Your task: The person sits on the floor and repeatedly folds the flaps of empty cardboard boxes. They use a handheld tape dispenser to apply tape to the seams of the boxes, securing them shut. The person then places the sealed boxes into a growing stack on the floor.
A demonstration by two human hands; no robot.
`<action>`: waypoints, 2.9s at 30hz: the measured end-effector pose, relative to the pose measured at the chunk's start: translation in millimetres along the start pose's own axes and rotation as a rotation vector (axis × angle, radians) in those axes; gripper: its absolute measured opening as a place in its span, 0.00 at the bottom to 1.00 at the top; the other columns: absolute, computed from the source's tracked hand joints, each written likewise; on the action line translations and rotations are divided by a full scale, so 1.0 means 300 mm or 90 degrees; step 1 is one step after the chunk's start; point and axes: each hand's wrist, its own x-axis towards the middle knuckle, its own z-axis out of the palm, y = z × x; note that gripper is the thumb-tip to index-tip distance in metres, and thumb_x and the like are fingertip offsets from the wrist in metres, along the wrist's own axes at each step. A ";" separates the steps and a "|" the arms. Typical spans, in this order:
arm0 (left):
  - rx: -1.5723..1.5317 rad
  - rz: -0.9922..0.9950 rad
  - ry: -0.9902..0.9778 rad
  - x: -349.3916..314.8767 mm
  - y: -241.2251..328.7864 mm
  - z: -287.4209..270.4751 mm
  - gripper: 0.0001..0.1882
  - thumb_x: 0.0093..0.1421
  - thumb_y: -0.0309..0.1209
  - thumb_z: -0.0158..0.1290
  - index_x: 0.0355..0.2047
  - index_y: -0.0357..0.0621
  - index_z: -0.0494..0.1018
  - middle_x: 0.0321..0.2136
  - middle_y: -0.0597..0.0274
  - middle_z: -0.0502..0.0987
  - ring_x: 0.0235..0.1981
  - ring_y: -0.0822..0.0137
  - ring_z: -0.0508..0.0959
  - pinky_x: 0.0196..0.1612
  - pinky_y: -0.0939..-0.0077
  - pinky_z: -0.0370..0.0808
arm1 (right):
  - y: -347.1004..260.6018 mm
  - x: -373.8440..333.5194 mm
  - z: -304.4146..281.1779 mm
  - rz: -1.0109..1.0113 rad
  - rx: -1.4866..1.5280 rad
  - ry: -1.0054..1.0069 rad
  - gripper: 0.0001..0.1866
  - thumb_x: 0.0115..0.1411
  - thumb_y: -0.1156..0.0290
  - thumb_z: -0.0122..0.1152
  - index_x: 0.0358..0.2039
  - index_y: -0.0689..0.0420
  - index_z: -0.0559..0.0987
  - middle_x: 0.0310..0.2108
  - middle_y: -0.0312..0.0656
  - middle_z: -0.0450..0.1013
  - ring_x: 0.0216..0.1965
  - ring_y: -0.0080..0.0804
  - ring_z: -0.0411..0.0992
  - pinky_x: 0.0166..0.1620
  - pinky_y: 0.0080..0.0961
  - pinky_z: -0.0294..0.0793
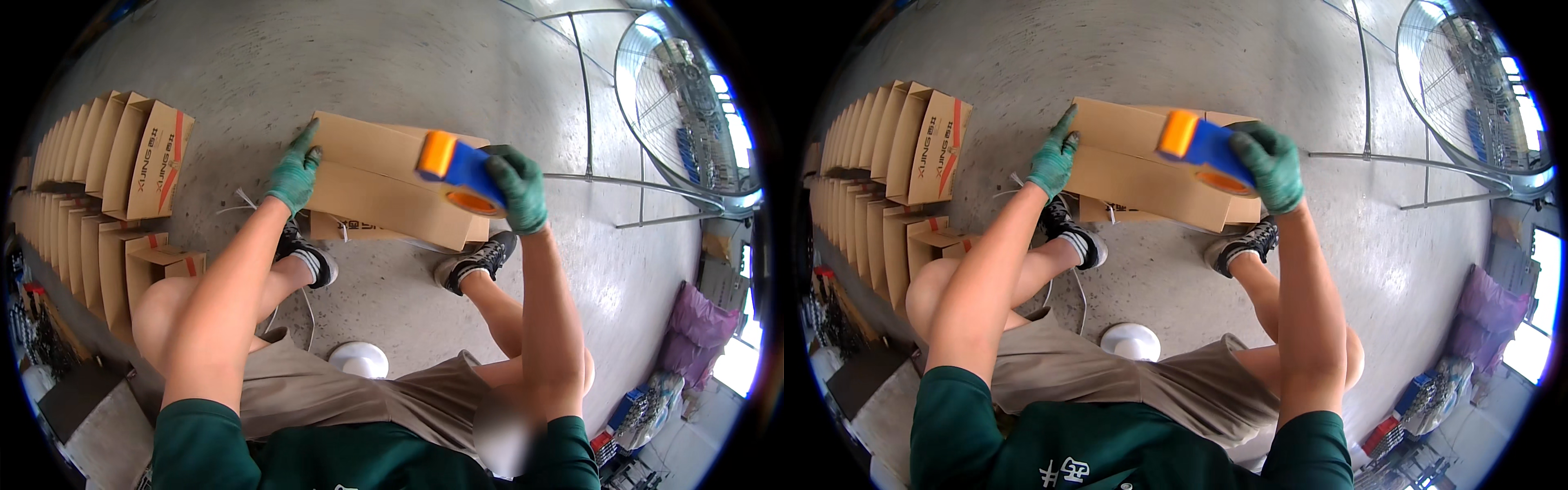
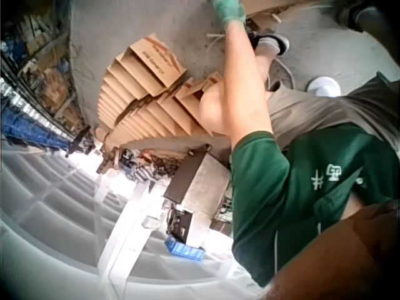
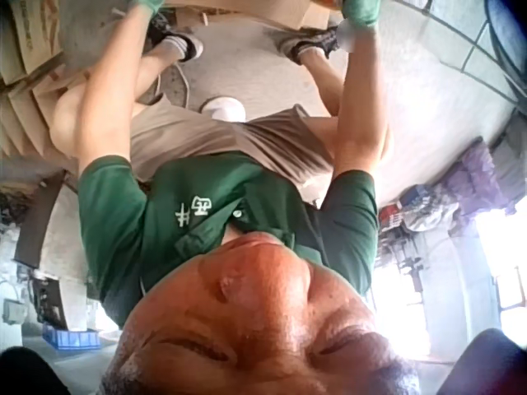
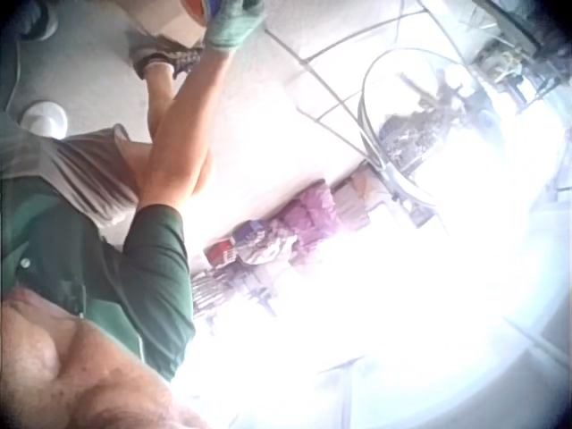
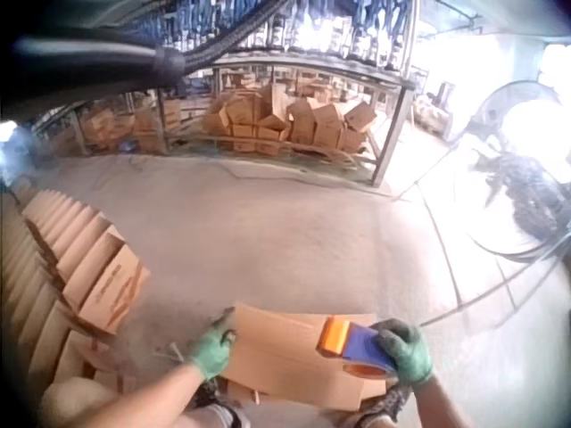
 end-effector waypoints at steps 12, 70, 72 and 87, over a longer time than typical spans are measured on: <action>0.398 0.123 0.139 -0.053 0.235 -0.026 0.21 0.65 0.34 0.53 0.58 0.50 0.70 0.59 0.48 0.70 0.55 0.46 0.73 0.56 0.54 0.72 | 0.096 0.048 0.010 0.105 -0.231 -0.220 0.27 0.57 0.44 0.68 0.31 0.62 0.81 0.22 0.34 0.72 0.28 0.19 0.68 0.33 0.24 0.71; 0.582 0.226 -0.228 -0.066 0.242 -0.076 0.49 0.52 0.64 0.59 0.72 0.71 0.54 0.75 0.62 0.45 0.75 0.50 0.43 0.72 0.35 0.43 | -0.121 -0.063 -0.176 0.297 -0.523 -0.262 0.28 0.55 0.48 0.70 0.42 0.62 0.83 0.30 0.42 0.79 0.30 0.27 0.75 0.38 0.29 0.76; 0.609 0.227 -0.239 -0.068 0.248 -0.073 0.47 0.53 0.64 0.58 0.71 0.73 0.55 0.75 0.62 0.45 0.75 0.50 0.43 0.71 0.34 0.44 | -0.110 -0.140 -0.335 0.330 -0.594 -0.242 0.27 0.54 0.48 0.71 0.40 0.62 0.83 0.30 0.43 0.80 0.30 0.27 0.75 0.38 0.29 0.76; 0.679 0.278 -0.306 -0.056 0.272 -0.057 0.32 0.63 0.51 0.53 0.68 0.68 0.65 0.74 0.48 0.41 0.74 0.37 0.39 0.74 0.50 0.49 | 0.093 -0.188 -0.046 0.264 -0.750 -0.184 0.26 0.63 0.50 0.58 0.62 0.32 0.70 0.36 0.45 0.81 0.38 0.52 0.79 0.42 0.44 0.78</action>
